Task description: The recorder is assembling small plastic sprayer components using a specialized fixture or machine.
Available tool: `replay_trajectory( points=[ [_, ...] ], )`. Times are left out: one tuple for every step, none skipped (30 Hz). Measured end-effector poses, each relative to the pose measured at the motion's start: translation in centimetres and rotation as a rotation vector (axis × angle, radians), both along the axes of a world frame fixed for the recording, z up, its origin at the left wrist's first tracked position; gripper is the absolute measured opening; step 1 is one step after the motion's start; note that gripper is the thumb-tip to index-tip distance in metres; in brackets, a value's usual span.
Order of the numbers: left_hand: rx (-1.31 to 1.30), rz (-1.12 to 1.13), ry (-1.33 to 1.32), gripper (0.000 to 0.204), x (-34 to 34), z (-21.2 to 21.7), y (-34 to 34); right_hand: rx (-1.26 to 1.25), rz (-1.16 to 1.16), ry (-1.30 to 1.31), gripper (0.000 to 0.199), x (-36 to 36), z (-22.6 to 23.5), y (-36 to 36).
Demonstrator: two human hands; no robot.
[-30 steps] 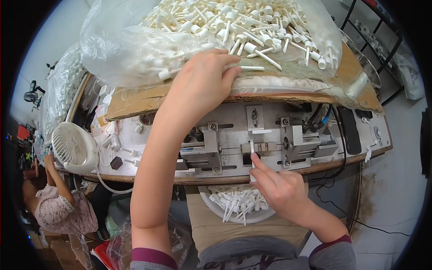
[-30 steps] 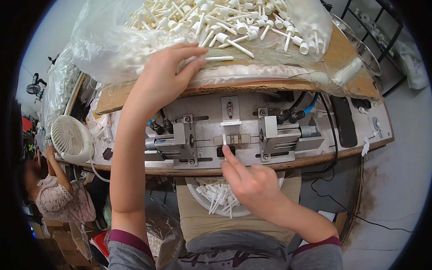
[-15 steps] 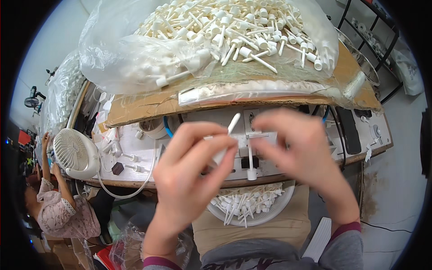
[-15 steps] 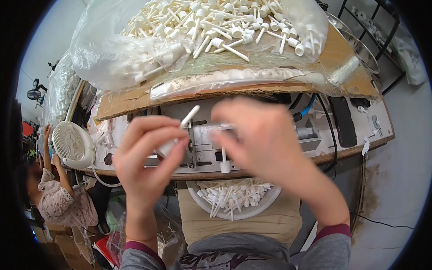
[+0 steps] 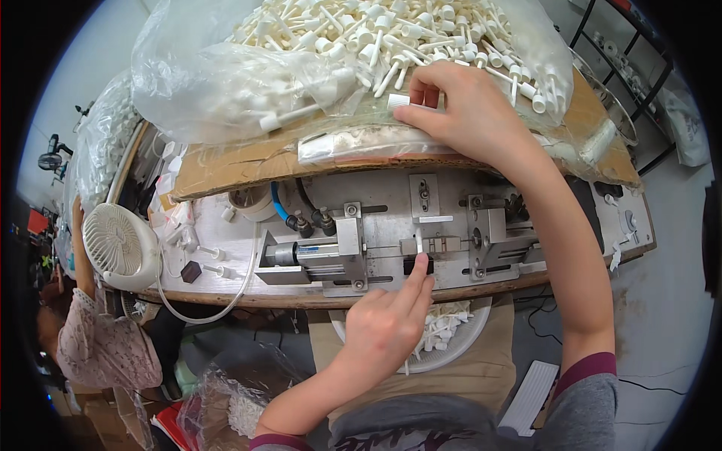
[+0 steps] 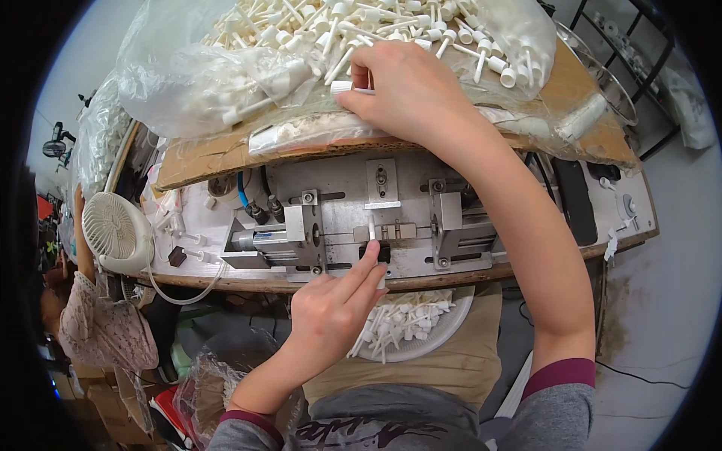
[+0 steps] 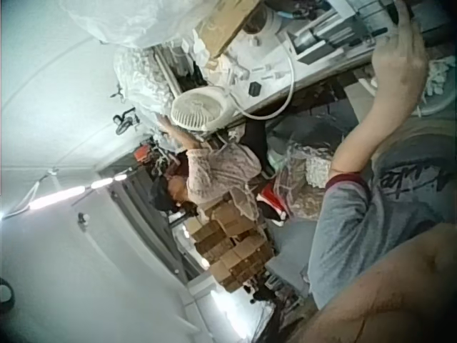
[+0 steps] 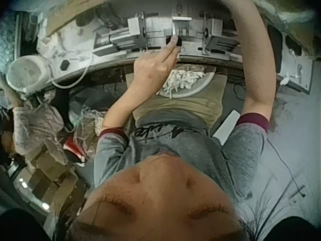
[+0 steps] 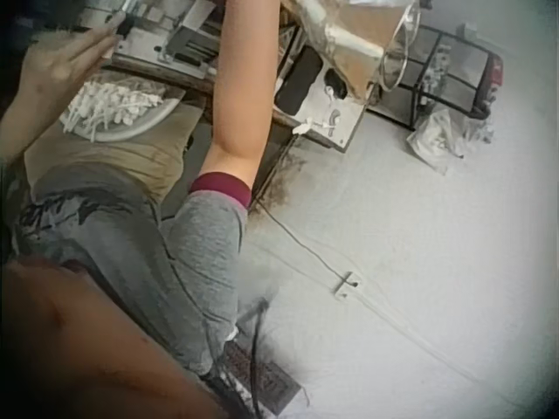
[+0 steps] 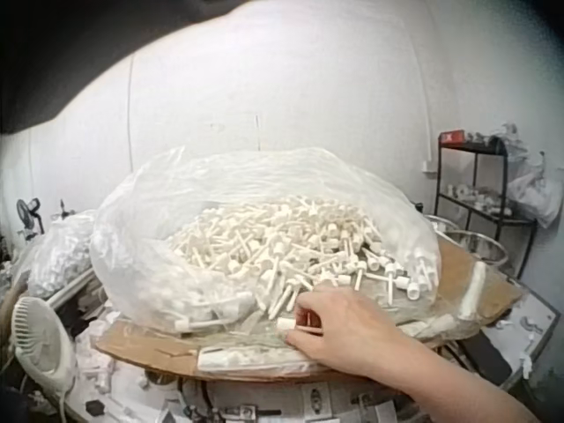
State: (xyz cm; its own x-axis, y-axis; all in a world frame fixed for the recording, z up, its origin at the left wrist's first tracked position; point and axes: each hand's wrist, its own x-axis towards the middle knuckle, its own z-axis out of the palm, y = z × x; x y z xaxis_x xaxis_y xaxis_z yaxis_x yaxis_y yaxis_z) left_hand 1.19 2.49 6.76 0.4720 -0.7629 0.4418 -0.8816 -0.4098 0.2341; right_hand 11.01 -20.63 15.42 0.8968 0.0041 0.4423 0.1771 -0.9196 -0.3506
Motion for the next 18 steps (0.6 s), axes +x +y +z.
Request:
replay_trajectory(
  points=[
    [0.047,0.003,-0.039,0.031,0.0,0.1,-0.2,0.040,0.005,0.021,0.038,-0.5,0.1,0.0],
    [0.033,-0.003,-0.024,0.031,0.4,0.1,-0.4,0.080,0.010,0.042,0.038,-1.1,0.5,0.0],
    [0.018,-0.008,-0.009,0.030,0.9,0.2,-0.5,0.120,0.016,0.063,0.038,-1.7,0.9,0.2],
    [0.006,-0.014,0.003,0.029,1.2,0.3,-0.6,0.093,-0.008,0.103,0.038,-2.2,1.5,0.4],
    [0.024,-0.006,0.009,0.028,1.2,0.4,-0.7,0.066,-0.031,0.144,0.038,-2.6,2.1,0.8],
    [0.041,0.001,0.015,0.028,1.1,0.6,-0.7,0.038,-0.055,0.185,0.037,-3.0,2.3,1.0],
    [0.059,0.007,0.017,0.027,1.1,0.8,-0.8,0.049,-0.048,0.110,0.037,-3.1,1.9,1.0],
    [0.060,0.003,0.015,0.027,1.1,0.8,-0.8,0.058,-0.042,0.035,0.036,-3.2,1.2,0.9],
    [0.060,-0.003,0.012,0.027,1.1,0.7,-0.9,0.067,-0.038,-0.040,0.036,-3.5,0.7,0.7],
    [0.057,-0.009,0.010,0.027,1.1,0.8,-0.9,0.096,-0.010,-0.098,0.032,-4.4,1.0,0.9],
    [0.070,-0.016,0.050,0.026,1.3,1.1,-0.6,0.133,0.034,-0.154,0.030,-5.4,0.8,1.3],
    [0.083,-0.024,0.092,0.025,1.6,1.8,-0.3,0.170,0.076,-0.209,0.028,-6.6,0.5,1.7],
    [0.091,-0.039,0.136,0.025,1.9,2.5,0.0,0.148,0.102,-0.252,0.026,-7.9,-0.1,1.9],
    [0.032,-0.066,0.192,0.024,2.5,3.3,0.2,0.123,0.125,-0.294,0.026,-9.6,-0.6,2.2],
    [-0.027,-0.094,0.248,0.023,3.5,4.2,0.5,0.098,0.149,-0.335,0.027,-11.1,-1.3,2.6],
    [-0.084,-0.120,0.303,0.023,4.4,5.2,0.5,0.085,0.148,-0.306,0.028,-12.7,-2.2,3.1],
    [-0.205,-0.097,0.317,0.018,5.3,6.5,0.0,0.067,0.143,-0.275,0.030,-14.3,-3.1,3.7],
    [-0.325,-0.077,0.307,0.012,6.4,7.3,-1.2,0.030,0.141,-0.221,0.028,-15.7,-4.5,4.0]
  ],
)
